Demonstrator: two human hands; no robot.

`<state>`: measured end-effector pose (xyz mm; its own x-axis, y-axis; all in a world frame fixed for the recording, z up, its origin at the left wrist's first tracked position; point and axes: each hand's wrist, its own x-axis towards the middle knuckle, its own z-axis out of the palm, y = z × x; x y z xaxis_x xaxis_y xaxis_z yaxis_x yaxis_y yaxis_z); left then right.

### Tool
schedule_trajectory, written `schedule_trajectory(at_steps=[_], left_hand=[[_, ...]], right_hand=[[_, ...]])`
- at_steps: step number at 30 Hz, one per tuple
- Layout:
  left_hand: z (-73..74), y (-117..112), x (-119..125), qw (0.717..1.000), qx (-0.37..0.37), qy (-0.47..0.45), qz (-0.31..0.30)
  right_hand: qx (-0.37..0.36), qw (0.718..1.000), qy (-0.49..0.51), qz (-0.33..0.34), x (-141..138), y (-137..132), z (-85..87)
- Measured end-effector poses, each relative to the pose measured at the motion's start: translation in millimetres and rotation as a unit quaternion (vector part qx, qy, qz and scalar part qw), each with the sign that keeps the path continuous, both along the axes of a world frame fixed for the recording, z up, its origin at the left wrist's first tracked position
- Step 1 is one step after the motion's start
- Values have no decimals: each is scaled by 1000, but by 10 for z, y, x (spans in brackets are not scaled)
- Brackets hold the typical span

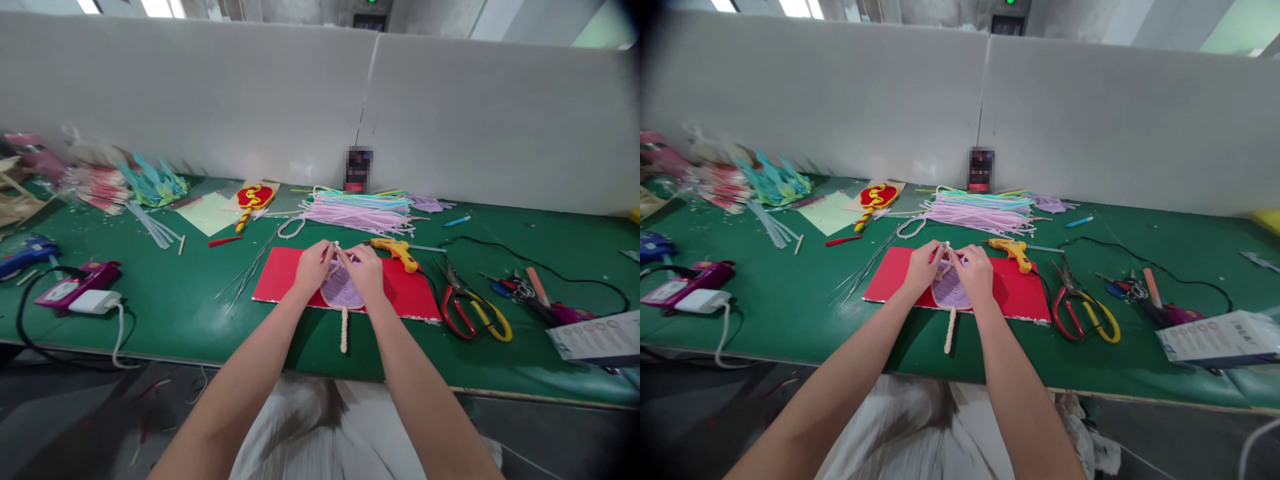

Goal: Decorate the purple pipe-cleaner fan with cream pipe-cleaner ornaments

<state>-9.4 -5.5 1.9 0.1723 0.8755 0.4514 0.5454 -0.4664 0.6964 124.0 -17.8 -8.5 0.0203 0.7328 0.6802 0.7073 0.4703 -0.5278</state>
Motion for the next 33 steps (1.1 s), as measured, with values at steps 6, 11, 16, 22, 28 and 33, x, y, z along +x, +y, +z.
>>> schedule_trajectory(at_steps=[6, 11, 16, 22, 28, 33], left_hand=[[13, -10, -10, 1000, 13, 10, 0], [-3, -9, -17, 1000, 15, 12, 11], [-15, -6, -4, 999, 25, 18, 11], [-20, -10, 16, 999, 17, 27, 7], [8, 50, -53, 995, -65, -65, -48], [46, 97, -142, 977, -128, -115, -126]], right_hand=[[-27, 998, 56, 11, -14, 12, -3], [-23, 999, 29, 7, 3, -1, 21], [0, 1000, -20, 10, -33, -20, 30], [-8, 1000, -27, 10, -62, -25, 15], [-43, 992, 46, 106, 116, 25, 53], [-36, 986, 69, 149, 165, 27, 68]])
